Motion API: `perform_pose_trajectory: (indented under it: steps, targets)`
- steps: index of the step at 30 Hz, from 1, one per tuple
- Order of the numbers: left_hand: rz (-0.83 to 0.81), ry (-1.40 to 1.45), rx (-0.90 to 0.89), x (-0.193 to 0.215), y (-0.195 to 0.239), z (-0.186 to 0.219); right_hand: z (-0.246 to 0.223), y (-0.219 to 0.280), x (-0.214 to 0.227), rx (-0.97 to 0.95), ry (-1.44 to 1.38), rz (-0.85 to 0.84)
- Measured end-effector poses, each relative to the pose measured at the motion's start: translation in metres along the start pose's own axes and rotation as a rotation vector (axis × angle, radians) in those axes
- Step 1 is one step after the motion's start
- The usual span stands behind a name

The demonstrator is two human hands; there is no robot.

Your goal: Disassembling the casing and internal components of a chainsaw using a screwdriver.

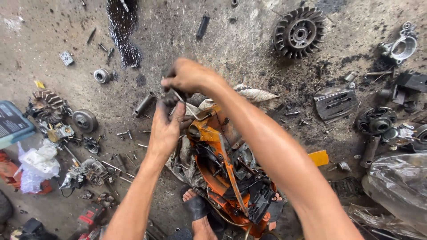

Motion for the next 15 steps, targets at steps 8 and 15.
perform_pose_trajectory:
  steps: [8,15]
  targets:
    - [-0.133,-0.143,-0.349,0.001,0.007,0.011,-0.040,0.050,0.027,0.246,-0.328,0.073]
    - [-0.270,-0.438,-0.506,-0.011,0.023,0.062,-0.062,0.158,0.038,0.679,-0.197,0.622]
Point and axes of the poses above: each hand's wrist, its own y-axis away from the middle knuckle, its own x-axis out of the back of the hand, z = x × y, the point moved 6 cm from there along -y, towards the middle knuckle, and after that the axes turned 2 degrees about y, right-handed, at the moved point
